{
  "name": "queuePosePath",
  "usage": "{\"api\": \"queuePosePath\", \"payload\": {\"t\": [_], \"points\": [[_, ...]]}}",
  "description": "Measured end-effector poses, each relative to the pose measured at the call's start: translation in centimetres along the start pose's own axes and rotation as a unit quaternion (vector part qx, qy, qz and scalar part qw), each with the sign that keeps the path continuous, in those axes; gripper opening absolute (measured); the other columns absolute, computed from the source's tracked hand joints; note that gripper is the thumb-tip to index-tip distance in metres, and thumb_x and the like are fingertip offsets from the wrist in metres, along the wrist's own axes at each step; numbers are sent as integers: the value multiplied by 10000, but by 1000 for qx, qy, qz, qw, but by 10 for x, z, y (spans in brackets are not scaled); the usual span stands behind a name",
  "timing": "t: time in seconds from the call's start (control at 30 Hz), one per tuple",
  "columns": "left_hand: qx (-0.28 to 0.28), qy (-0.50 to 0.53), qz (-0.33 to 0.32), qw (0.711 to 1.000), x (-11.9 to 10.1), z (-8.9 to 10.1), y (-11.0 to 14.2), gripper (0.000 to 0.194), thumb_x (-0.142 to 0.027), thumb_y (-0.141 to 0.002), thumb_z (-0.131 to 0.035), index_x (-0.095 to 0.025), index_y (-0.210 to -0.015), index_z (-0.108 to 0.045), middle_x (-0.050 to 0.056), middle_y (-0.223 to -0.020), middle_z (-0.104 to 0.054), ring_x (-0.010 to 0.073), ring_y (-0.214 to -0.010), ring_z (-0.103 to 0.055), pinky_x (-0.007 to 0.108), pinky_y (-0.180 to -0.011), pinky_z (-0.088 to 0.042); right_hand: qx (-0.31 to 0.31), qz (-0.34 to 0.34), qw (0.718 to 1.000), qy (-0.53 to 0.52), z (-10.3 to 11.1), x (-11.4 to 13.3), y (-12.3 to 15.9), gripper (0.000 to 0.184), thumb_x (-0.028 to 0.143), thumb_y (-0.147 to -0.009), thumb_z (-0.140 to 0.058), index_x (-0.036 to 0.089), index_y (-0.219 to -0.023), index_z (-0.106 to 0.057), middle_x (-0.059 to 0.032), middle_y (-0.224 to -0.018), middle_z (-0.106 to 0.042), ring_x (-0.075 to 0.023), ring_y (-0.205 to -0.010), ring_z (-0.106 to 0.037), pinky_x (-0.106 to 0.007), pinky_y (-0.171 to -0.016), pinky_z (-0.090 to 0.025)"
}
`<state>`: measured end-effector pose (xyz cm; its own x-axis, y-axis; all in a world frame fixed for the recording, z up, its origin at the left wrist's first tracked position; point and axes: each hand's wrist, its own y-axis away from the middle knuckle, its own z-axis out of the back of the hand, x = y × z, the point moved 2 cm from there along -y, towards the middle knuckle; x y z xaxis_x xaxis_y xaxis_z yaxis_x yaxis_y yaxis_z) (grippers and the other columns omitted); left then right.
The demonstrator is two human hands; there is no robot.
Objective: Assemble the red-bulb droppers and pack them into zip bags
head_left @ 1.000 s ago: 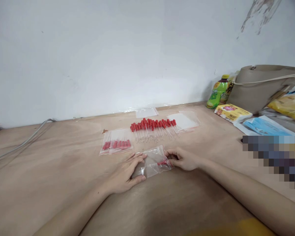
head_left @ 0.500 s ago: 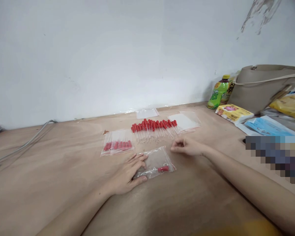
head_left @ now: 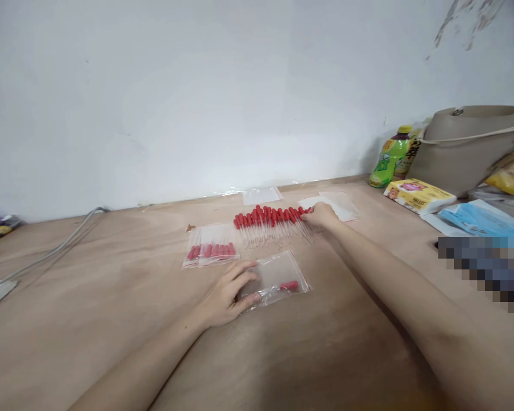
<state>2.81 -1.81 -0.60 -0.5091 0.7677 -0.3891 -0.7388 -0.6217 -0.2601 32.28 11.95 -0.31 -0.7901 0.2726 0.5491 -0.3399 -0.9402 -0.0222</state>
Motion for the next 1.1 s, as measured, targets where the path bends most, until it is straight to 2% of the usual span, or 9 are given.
{"api": "queuePosePath", "payload": {"t": [0.07, 0.17, 0.27, 0.4, 0.57, 0.77, 0.87, 1.03, 1.1], "points": [[-21, 1, -6, 1000, 1, 0, 1, 232, -309, -848, -488, -192, -1042, -540, 102, -1220, -485, 212, -1103, -472, 374, -934, -392, -3, -1, 1000, -7, 4, 2, -1, 213, 331, -645, -619, 125, -599, -591, -132, -703, -626, -230, -723, -590, -298, -613, -395], [-12, 17, -19, 1000, 1, -1, 0, 253, -290, -847, -491, -188, -1074, -540, 97, -1164, -530, 204, -1072, -494, 365, -916, -412, -12, 21, 999, -32, 11, 2, 4, 230, 338, -717, -558, 136, -609, -578, -106, -672, -624, -204, -714, -589, -273, -616, -400], [14, 34, -29, 999, 1, -2, -1, 294, -276, -857, -476, -197, -1135, -526, 82, -1164, -548, 197, -1100, -485, 366, -939, -407, -28, 74, 988, -130, 11, -1, 25, 267, 404, -791, -458, 154, -789, -553, -53, -697, -630, -133, -619, -569, -228, -561, -407], [26, 41, -29, 998, 1, -2, -1, 317, -265, -869, -454, -216, -1175, -518, 71, -1198, -540, 194, -1135, -468, 379, -962, -394, -23, 140, 912, -384, -3, -15, 72, 491, 460, -719, -552, 180, -1070, -353, 42, -618, -566, -86, -423, -478, -206, -420, -379], [33, 43, -30, 998, 1, -1, -2, 310, -269, -867, -461, -212, -1168, -515, 71, -1224, -523, 192, -1159, -449, 378, -979, -378, -3, 81, 874, -479, -18, -26, 111, 647, 463, -683, -580, 226, -1161, -214, 62, -637, -557, -102, -428, -520, -219, -396, -432], [33, 52, -23, 998, -2, 1, -3, 210, -281, -861, -470, -190, -1039, -534, 85, -1190, -531, 199, -1138, -450, 365, -941, -397, 63, 17, 828, -557, -21, -18, 123, 552, 457, -633, -621, 256, -985, -246, 83, -625, -553, -118, -486, -585, -269, -494, -497], [35, 48, -22, 998, -2, 1, -4, 172, -281, -863, -468, -188, -994, -530, 83, -1202, -520, 196, -1145, -441, 361, -945, -386, 123, 10, 814, -568, -19, -18, 129, 476, 469, -648, -617, 252, -910, -285, 86, -617, -544, -123, -532, -608, -280, -541, -503], [42, 34, -25, 998, -2, 1, -4, 137, -287, -865, -465, -189, -931, -535, 76, -1224, -506, 204, -1156, -427, 373, -953, -368, 266, 49, 831, -487, -8, -27, 128, 413, 424, -636, -674, 205, -853, -399, 28, -683, -606, -109, -564, -603, -254, -546, -485], [39, 33, -22, 998, -3, 2, -4, 158, -304, -857, -479, -189, -954, -528, 80, -1220, -509, 209, -1152, -431, 376, -951, -369, 282, 59, 843, -455, -4, -32, 123, 402, 401, -611, -705, 185, -814, -433, 14, -705, -614, -95, -567, -590, -237, -546, -473]]}}
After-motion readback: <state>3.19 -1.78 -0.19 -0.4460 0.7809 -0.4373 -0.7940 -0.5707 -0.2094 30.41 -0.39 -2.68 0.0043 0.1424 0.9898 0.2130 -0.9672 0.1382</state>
